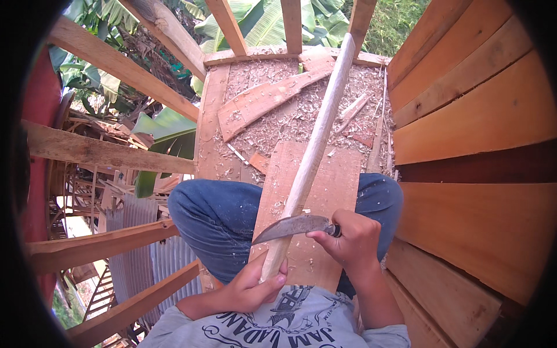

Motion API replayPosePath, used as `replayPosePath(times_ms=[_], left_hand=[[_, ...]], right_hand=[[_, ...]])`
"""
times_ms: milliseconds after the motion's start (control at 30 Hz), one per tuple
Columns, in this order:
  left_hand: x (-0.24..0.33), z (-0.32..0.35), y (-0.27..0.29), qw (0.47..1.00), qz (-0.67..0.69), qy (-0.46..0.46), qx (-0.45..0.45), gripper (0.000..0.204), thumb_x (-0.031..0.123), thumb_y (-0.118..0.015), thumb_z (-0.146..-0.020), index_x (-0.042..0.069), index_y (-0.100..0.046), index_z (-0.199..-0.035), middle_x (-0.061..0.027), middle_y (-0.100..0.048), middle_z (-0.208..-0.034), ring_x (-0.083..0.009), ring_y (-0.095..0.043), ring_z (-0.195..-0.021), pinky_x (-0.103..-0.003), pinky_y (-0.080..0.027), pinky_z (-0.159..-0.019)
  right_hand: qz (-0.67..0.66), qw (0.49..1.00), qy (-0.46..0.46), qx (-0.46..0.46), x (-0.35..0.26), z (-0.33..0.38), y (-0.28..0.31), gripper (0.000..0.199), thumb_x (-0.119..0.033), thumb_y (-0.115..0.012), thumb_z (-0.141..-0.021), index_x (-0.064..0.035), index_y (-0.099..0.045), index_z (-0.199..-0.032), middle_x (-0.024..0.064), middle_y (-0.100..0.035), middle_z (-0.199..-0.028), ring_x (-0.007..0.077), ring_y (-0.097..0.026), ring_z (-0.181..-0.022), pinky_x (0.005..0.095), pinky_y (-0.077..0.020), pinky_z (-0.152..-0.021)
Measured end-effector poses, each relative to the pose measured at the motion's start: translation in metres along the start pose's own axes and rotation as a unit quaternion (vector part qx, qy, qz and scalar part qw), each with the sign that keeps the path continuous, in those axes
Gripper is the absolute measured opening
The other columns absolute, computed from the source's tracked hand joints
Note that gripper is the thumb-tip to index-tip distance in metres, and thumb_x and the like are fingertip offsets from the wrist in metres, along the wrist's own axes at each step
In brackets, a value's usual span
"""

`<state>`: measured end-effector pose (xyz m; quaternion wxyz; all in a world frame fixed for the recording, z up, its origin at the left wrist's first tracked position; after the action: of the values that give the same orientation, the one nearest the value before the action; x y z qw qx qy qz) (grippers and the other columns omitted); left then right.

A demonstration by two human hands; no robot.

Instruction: The person sits cross-legged on a wooden platform and uses a curved knife to shave and smooth a long, thin piece of wood. They hold the wood with their left hand and repeatedly scrape the surface with the knife in their right hand, creating wood shavings.

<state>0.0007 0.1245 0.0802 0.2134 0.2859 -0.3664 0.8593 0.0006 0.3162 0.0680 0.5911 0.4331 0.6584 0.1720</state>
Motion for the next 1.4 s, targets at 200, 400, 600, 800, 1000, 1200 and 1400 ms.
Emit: replayPosePath(times_ms=[200, 400, 600, 800, 1000, 1200, 1400], left_hand=[[0.001, 0.004, -0.004, 0.995, -0.089, -0.049, -0.019, 0.01, 0.007, -0.051, -0.095, 0.001, -0.045, -0.1, -0.0053, -0.047, -0.083, -0.0116, -0.048, -0.079, -0.028, -0.041, -0.072], [0.019, 0.003, -0.01, 0.97, -0.222, -0.101, 0.013, 0.012, 0.008, -0.05, -0.095, 0.0, -0.046, -0.103, -0.0075, -0.05, -0.083, -0.0136, -0.05, -0.077, -0.03, -0.042, -0.072], [0.021, 0.001, -0.007, 0.946, -0.304, -0.106, 0.024, 0.014, 0.009, -0.051, -0.094, 0.0, -0.046, -0.102, -0.0131, -0.054, -0.074, -0.0169, -0.055, -0.069, -0.034, -0.044, -0.064], [0.02, 0.006, -0.009, 0.946, -0.306, -0.106, 0.024, 0.016, 0.008, -0.053, -0.092, -0.001, -0.045, -0.103, -0.0157, -0.055, -0.068, -0.026, -0.057, -0.059, -0.038, -0.044, -0.058], [0.019, 0.007, -0.006, 0.935, -0.332, -0.123, 0.034, 0.018, 0.009, -0.054, -0.092, -0.001, -0.044, -0.103, -0.0202, -0.058, -0.07, -0.0354, -0.063, -0.065, -0.041, -0.046, -0.059], [0.018, 0.002, -0.005, 0.937, -0.339, -0.082, 0.027, 0.019, 0.01, -0.054, -0.091, -0.002, -0.045, -0.103, -0.0243, -0.059, -0.073, -0.0418, -0.063, -0.067, -0.045, -0.047, -0.059], [0.026, 0.0, -0.006, 0.897, -0.407, -0.165, 0.056, 0.021, 0.008, -0.056, -0.088, -0.003, -0.046, -0.102, -0.0236, -0.06, -0.072, -0.0422, -0.063, -0.066, -0.045, -0.049, -0.059]], right_hand=[[-0.078, 0.987, -0.128, 0.057, 0.039, -0.009, 0.026, 0.066, -0.061, -0.063, -0.081, -0.0016, -0.047, -0.058, 0.012, -0.039, -0.049, 0.0289, -0.045, -0.042, 0.0344, -0.034, -0.041], [-0.057, 0.995, 0.06, -0.055, -0.035, 0.011, 0.015, 0.061, -0.061, -0.071, -0.071, -0.007, -0.048, -0.057, 0.0063, -0.043, -0.048, 0.0251, -0.049, -0.041, 0.0338, -0.038, -0.041], [-0.008, 0.999, 0.021, -0.024, -0.01, 0.0, 0.03, 0.057, -0.058, -0.071, -0.073, -0.007, -0.05, -0.059, 0.0068, -0.044, -0.049, 0.0253, -0.05, -0.042, 0.0336, -0.0388, -0.041], [-0.095, 0.995, -0.004, -0.003, 0.004, -0.011, 0.029, 0.058, -0.057, -0.066, -0.079, -0.0049, -0.049, -0.059, 0.0096, -0.045, -0.052, 0.0274, -0.051, -0.045, 0.0346, -0.0392, -0.042], [-0.046, 0.992, 0.109, -0.045, -0.029, 0.004, 0.026, 0.056, -0.056, -0.065, -0.081, -0.0054, -0.05, -0.061, 0.0097, -0.043, -0.051, 0.0285, -0.05, -0.045, 0.0353, -0.0383, -0.042], [-0.14, 0.978, -0.151, 0.041, 0.019, -0.018, 0.042, 0.054, -0.05, -0.063, -0.086, -0.0029, -0.052, -0.063, 0.0111, -0.044, -0.052, 0.0301, -0.05, -0.045, 0.0355, -0.0375, -0.043], [-0.096, 0.995, -0.004, -0.013, 0.001, -0.01, 0.036, 0.05, -0.045, -0.063, -0.088, -0.0025, -0.051, -0.063, 0.0117, -0.043, -0.052, 0.0295, -0.051, -0.045, 0.0348, -0.0381, -0.044]])
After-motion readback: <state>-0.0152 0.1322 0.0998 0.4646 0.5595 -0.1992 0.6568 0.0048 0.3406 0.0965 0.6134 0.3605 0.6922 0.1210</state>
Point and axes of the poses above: each hand's wrist, its own z-axis away from the middle knuckle, its own y-axis out of the back of the hand, x = y × z, the point moved 6 cm from there along -z, towards the middle knuckle
